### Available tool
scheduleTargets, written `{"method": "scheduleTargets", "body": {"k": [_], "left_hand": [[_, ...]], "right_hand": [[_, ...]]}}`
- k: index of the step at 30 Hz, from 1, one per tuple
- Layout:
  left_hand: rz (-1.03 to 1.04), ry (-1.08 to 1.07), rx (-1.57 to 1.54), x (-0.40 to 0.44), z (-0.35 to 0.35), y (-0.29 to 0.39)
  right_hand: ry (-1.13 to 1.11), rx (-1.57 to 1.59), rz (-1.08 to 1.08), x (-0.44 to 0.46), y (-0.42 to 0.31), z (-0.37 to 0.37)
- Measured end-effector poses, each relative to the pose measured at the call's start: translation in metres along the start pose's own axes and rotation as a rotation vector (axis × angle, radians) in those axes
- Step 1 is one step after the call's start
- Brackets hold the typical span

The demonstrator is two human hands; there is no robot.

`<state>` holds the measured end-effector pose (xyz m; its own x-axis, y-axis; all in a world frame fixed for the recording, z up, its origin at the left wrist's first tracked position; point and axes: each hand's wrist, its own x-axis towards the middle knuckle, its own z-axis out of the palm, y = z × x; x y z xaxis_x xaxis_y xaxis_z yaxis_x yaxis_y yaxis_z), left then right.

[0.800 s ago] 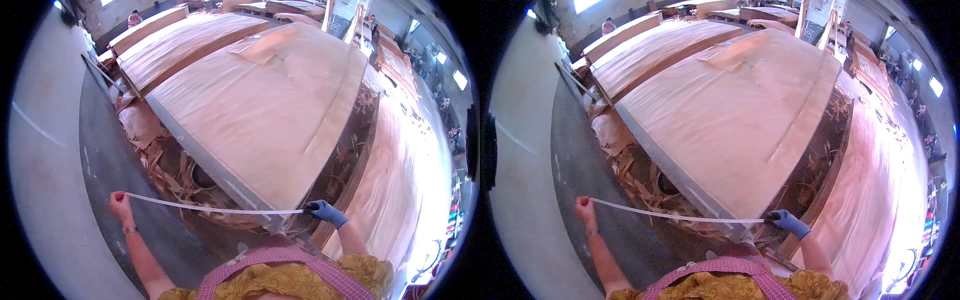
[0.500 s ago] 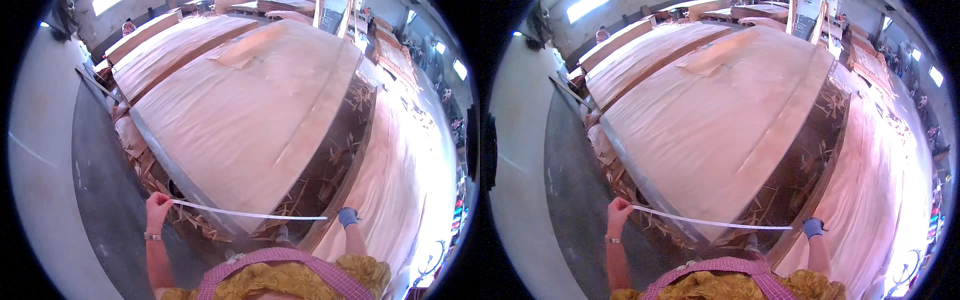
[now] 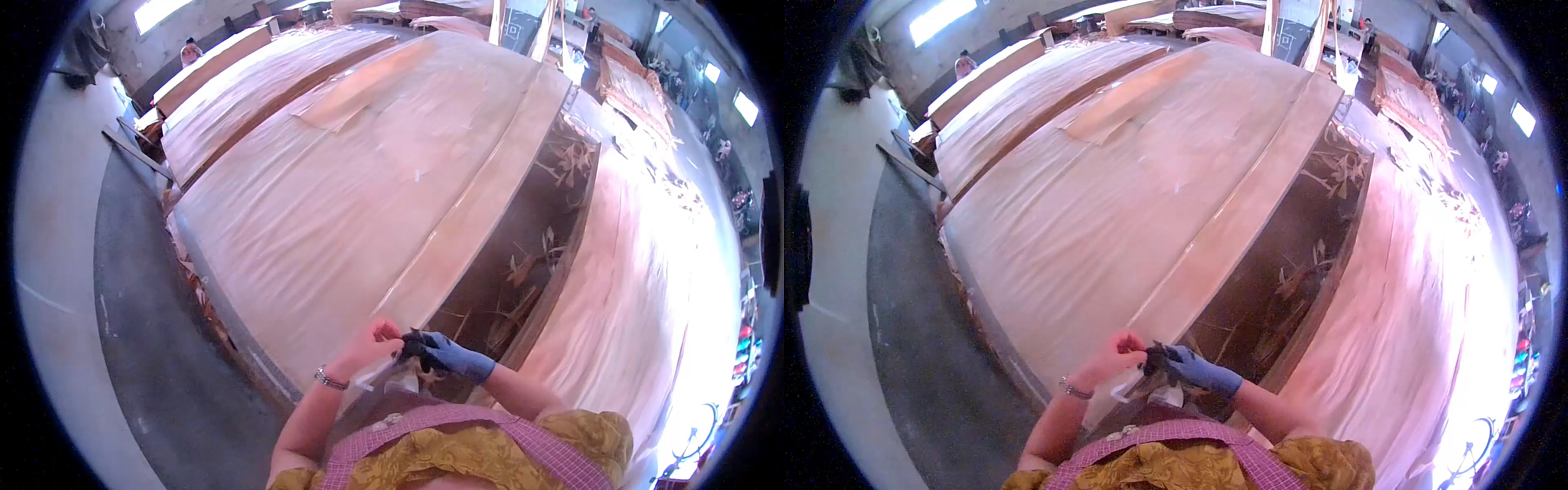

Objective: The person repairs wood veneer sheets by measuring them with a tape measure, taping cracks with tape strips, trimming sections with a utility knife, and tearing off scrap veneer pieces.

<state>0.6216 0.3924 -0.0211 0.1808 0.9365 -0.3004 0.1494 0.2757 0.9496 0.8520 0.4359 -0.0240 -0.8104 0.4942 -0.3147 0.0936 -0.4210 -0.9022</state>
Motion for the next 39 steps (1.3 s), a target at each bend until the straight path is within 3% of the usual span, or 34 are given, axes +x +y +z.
{"method": "scheduleTargets", "body": {"k": [2, 4, 8, 11, 12, 15, 16, 18, 20, 23, 24, 27, 28, 30, 35, 39], "left_hand": [[-0.109, 0.026, -0.052, 0.017, -0.001, 0.036], [-0.073, 0.056, -0.167, 0.043, -0.007, 0.034], [-0.034, -0.083, -0.231, 0.11, -0.01, 0.071], [0.102, -0.233, -0.223, 0.182, -0.004, 0.097], [0.105, -0.192, -0.255, 0.206, -0.005, 0.109], [0.061, -0.163, -0.255, 0.26, -0.011, 0.147], [0.046, -0.19, -0.196, 0.268, -0.022, 0.163], [0.064, -0.197, -0.24, 0.269, -0.039, 0.173], [0.07, -0.084, -0.18, 0.254, -0.047, 0.177], [0.014, 0.204, -0.215, 0.218, -0.051, 0.187], [-0.014, 0.297, -0.27, 0.206, -0.056, 0.198], [-0.1, 0.794, -0.103, 0.131, -0.041, 0.238], [-0.118, 0.952, -0.042, 0.105, -0.03, 0.247], [-0.095, 1.219, -0.003, 0.053, -0.004, 0.253], [-0.358, 1.729, 0.159, -0.053, 0.05, 0.252], [-0.432, 1.94, 0.133, -0.127, 0.085, 0.227]], "right_hand": [[-0.053, -0.124, 0.019, 0.014, -0.004, -0.032], [-0.147, -0.17, -0.013, 0.025, -0.021, -0.063], [-0.029, -0.335, -0.392, 0.061, -0.031, -0.137], [0.06, -0.025, -0.129, 0.08, -0.058, -0.183], [0.042, 0.077, 0.004, 0.085, -0.098, -0.182], [0.097, 0.42, 0.1, 0.117, -0.1, -0.213], [0.09, 0.428, 0.127, 0.122, -0.132, -0.204], [-0.023, 0.497, 0.083, 0.147, -0.117, -0.222], [-0.16, 0.604, 0.147, 0.176, -0.097, -0.231], [-0.375, 0.191, 0.24, 0.182, -0.133, -0.225], [-0.41, 0.023, 0.04, 0.197, -0.139, -0.227], [-0.533, -0.087, -0.229, 0.226, -0.085, -0.227], [-0.567, -0.392, -0.308, 0.233, -0.085, -0.23], [-0.62, -0.587, -0.377, 0.235, -0.085, -0.225], [-0.662, -0.797, -0.556, 0.251, -0.073, -0.204], [-0.672, -0.912, -0.543, 0.268, -0.05, -0.173]]}}
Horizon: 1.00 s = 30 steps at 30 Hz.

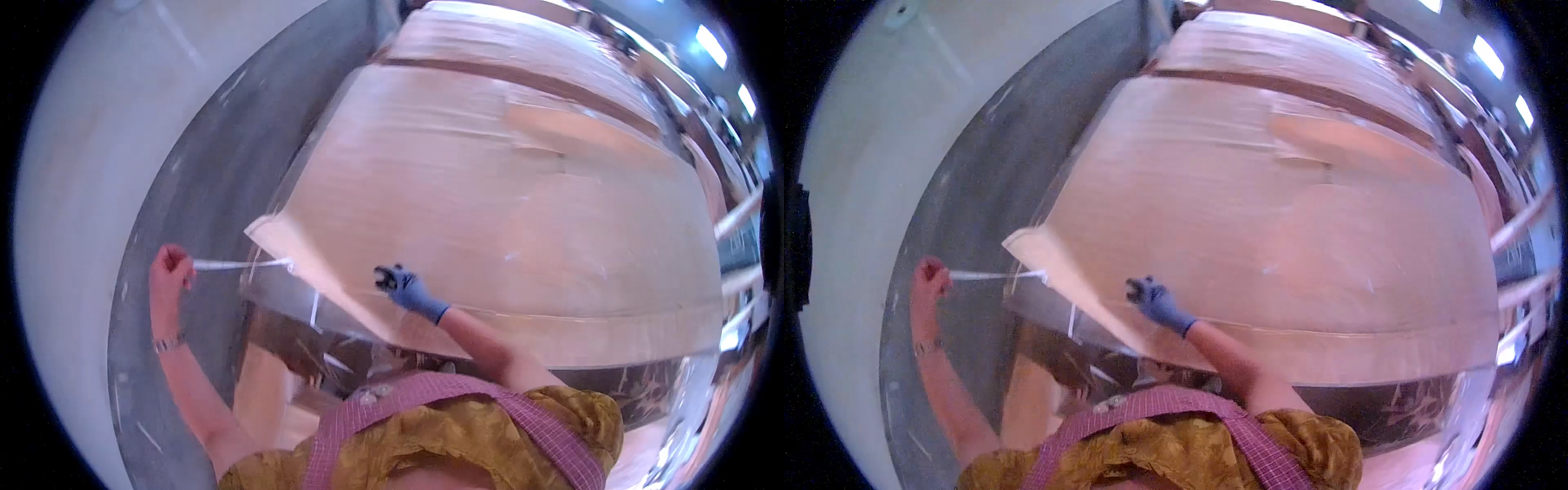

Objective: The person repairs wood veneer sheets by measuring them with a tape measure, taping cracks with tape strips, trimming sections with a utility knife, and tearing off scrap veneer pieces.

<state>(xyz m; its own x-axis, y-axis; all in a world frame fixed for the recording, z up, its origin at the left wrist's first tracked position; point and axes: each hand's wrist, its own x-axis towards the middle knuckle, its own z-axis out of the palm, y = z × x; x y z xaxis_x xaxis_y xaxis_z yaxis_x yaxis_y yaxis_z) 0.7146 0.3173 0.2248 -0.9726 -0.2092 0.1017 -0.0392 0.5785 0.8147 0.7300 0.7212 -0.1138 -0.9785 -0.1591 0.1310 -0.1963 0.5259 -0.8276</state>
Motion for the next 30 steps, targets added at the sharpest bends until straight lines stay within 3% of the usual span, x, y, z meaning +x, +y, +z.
{"method": "scheduleTargets", "body": {"k": [5, 12, 17, 30], "left_hand": [[-0.061, 0.04, -0.055, 0.01, -0.053, -0.059], [-0.183, -0.09, -0.119, 0.032, -0.074, -0.112], [-0.198, -0.106, -0.188, 0.043, -0.071, -0.157], [-0.271, -0.079, -0.215, 0.062, -0.089, -0.19]], "right_hand": [[-0.042, -0.149, -0.08, 0.064, -0.03, 0.03], [-0.318, -0.353, -0.03, 0.121, -0.091, 0.089], [-0.343, -0.585, 0.191, 0.145, -0.073, 0.118], [-0.278, -0.535, 0.177, 0.142, -0.052, 0.115]]}}
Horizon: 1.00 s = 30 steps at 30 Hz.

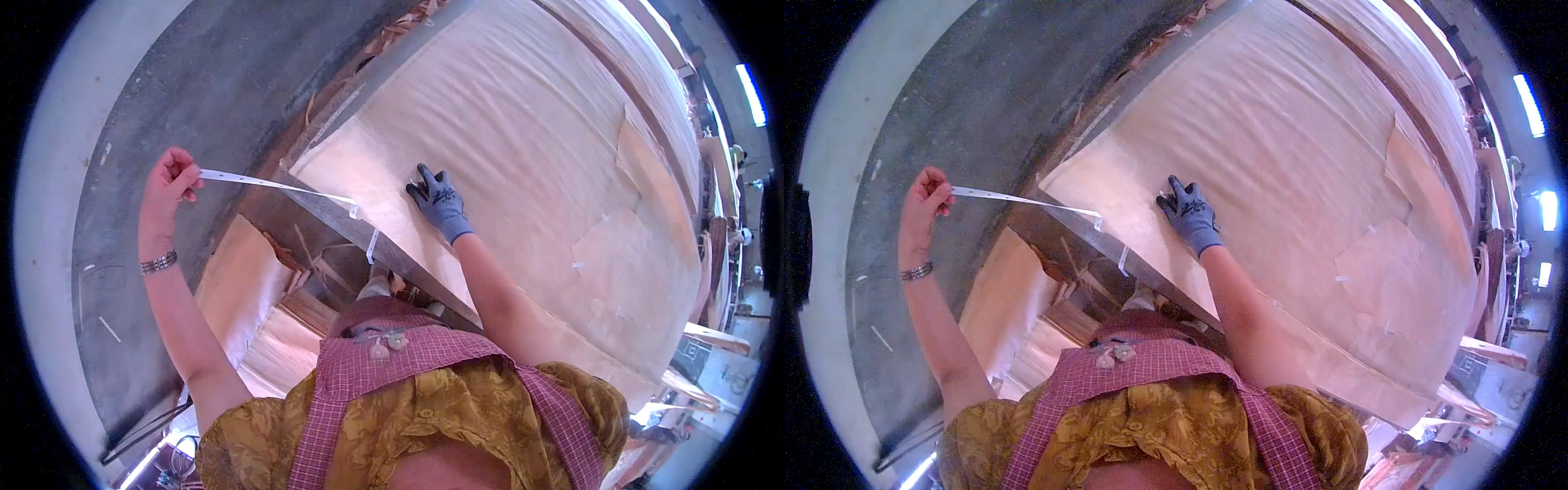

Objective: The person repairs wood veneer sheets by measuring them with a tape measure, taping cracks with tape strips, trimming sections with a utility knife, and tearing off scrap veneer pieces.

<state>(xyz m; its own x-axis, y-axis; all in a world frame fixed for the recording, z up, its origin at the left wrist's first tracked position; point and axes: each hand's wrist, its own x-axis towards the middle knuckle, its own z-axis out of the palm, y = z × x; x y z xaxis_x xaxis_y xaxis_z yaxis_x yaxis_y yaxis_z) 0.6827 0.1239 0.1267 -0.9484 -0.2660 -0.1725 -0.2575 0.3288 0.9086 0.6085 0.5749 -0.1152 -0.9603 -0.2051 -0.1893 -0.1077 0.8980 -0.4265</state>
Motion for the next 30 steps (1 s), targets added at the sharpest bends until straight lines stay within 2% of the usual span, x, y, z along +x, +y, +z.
{"method": "scheduleTargets", "body": {"k": [3, 6, 7, 10, 13, 16, 17, 20, 24, 30], "left_hand": [[-0.008, -0.002, -0.06, 0.002, 0.0, -0.005], [0.015, -0.012, -0.068, 0.006, 0.001, -0.002], [0.023, -0.015, -0.06, 0.006, 0.003, 0.001], [0.045, -0.011, -0.056, 0.003, 0.01, 0.008], [0.047, -0.019, -0.043, 0.005, 0.01, 0.007], [0.039, -0.038, -0.043, 0.006, 0.006, 0.002], [0.03, -0.04, -0.035, 0.006, 0.004, -0.002], [0.008, -0.057, -0.025, 0.014, -0.002, -0.019], [-0.01, -0.059, -0.037, 0.018, -0.006, -0.035], [-0.011, 0.011, -0.045, 0.018, -0.005, -0.04]], "right_hand": [[0.003, 0.121, -0.02, 0.0, -0.002, -0.008], [0.104, 0.425, -0.175, -0.018, -0.03, -0.025], [0.031, 0.456, -0.237, -0.029, -0.048, -0.038], [-0.121, 0.051, -0.289, -0.079, -0.093, -0.053], [-0.118, -0.026, -0.336, -0.086, -0.084, -0.028], [-0.142, 0.172, -0.287, -0.075, -0.069, -0.033], [-0.054, 0.338, -0.248, -0.073, -0.068, -0.037], [-0.011, 0.365, -0.249, -0.053, -0.035, -0.022], [-0.03, 0.328, -0.295, -0.043, -0.027, -0.035], [-0.037, 0.315, -0.119, -0.042, -0.029, -0.055]]}}
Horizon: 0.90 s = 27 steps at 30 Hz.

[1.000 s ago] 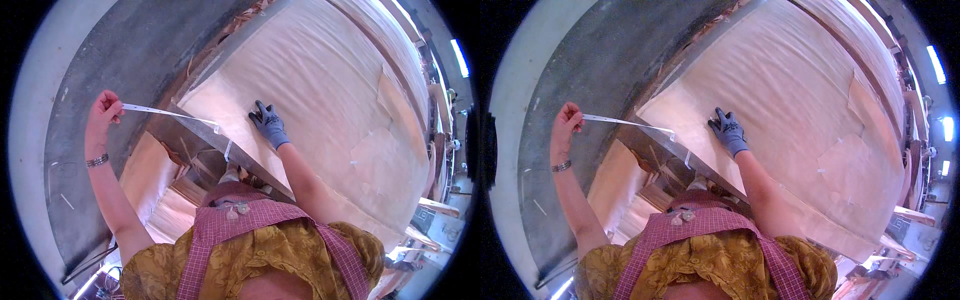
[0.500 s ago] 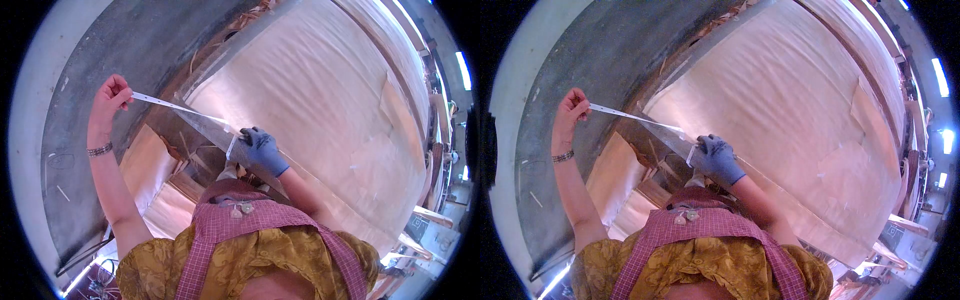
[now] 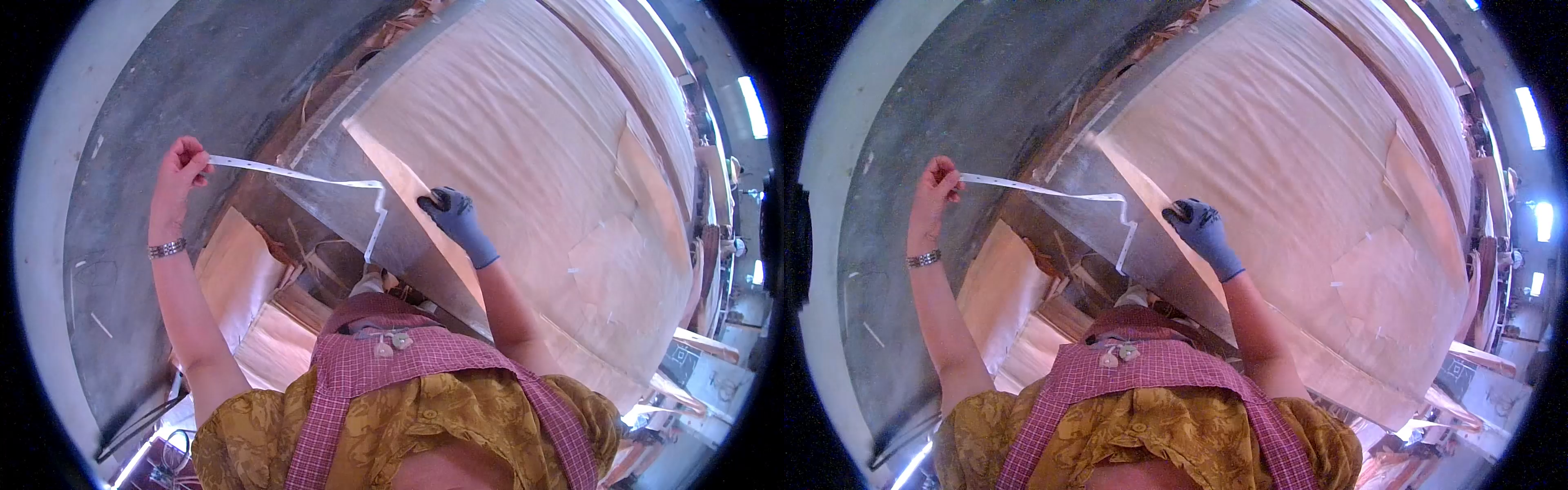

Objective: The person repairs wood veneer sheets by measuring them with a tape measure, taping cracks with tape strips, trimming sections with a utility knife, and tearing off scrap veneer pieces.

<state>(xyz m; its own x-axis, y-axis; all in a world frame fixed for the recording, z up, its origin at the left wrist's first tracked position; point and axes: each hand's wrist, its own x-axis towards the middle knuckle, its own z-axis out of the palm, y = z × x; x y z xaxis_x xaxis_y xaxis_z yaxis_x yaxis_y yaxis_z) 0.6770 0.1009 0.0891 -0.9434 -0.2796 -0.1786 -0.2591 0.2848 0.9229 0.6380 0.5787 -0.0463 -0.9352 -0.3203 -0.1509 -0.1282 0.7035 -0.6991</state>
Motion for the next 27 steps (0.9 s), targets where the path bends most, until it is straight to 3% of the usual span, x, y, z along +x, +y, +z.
{"method": "scheduleTargets", "body": {"k": [4, 8, 10, 13, 15, 17, 19, 21, 23, 25, 27], "left_hand": [[0.037, 0.003, 0.017, 0.002, -0.001, -0.002], [0.031, 0.28, 0.041, 0.003, -0.017, -0.001], [0.042, 0.485, 0.035, 0.0, -0.034, 0.003], [0.147, 0.689, 0.357, 0.004, -0.095, 0.004], [0.286, 0.587, 0.478, -0.021, -0.098, 0.044], [0.287, 0.199, 0.398, -0.063, -0.066, 0.116], [0.594, -0.066, 0.415, -0.098, -0.037, 0.156], [0.892, -0.68, 0.042, -0.104, -0.014, 0.19], [0.746, -1.042, -0.092, -0.104, 0.015, 0.216], [0.614, -1.194, -0.16, -0.104, 0.054, 0.239], [0.537, -1.111, -0.142, -0.115, 0.103, 0.254]], "right_hand": [[0.088, 0.149, 0.071, 0.004, 0.044, 0.006], [0.138, 0.446, 0.15, 0.006, 0.064, 0.009], [0.125, 0.44, 0.198, 0.003, 0.055, 0.003], [0.13, 0.473, 0.125, -0.003, 0.049, 0.012], [0.08, 0.341, 0.109, -0.007, 0.048, 0.025], [-0.053, 0.288, 0.013, -0.018, 0.013, 0.019], [-0.172, 0.253, -0.065, -0.02, -0.008, 0.021], [-0.289, 0.351, -0.09, -0.02, -0.027, 0.017], [-0.142, 0.632, -0.344, -0.019, -0.047, 0.021], [-0.254, 1.138, -0.421, -0.028, -0.097, 0.007], [-0.401, 1.264, -0.583, -0.049, -0.14, -0.027]]}}
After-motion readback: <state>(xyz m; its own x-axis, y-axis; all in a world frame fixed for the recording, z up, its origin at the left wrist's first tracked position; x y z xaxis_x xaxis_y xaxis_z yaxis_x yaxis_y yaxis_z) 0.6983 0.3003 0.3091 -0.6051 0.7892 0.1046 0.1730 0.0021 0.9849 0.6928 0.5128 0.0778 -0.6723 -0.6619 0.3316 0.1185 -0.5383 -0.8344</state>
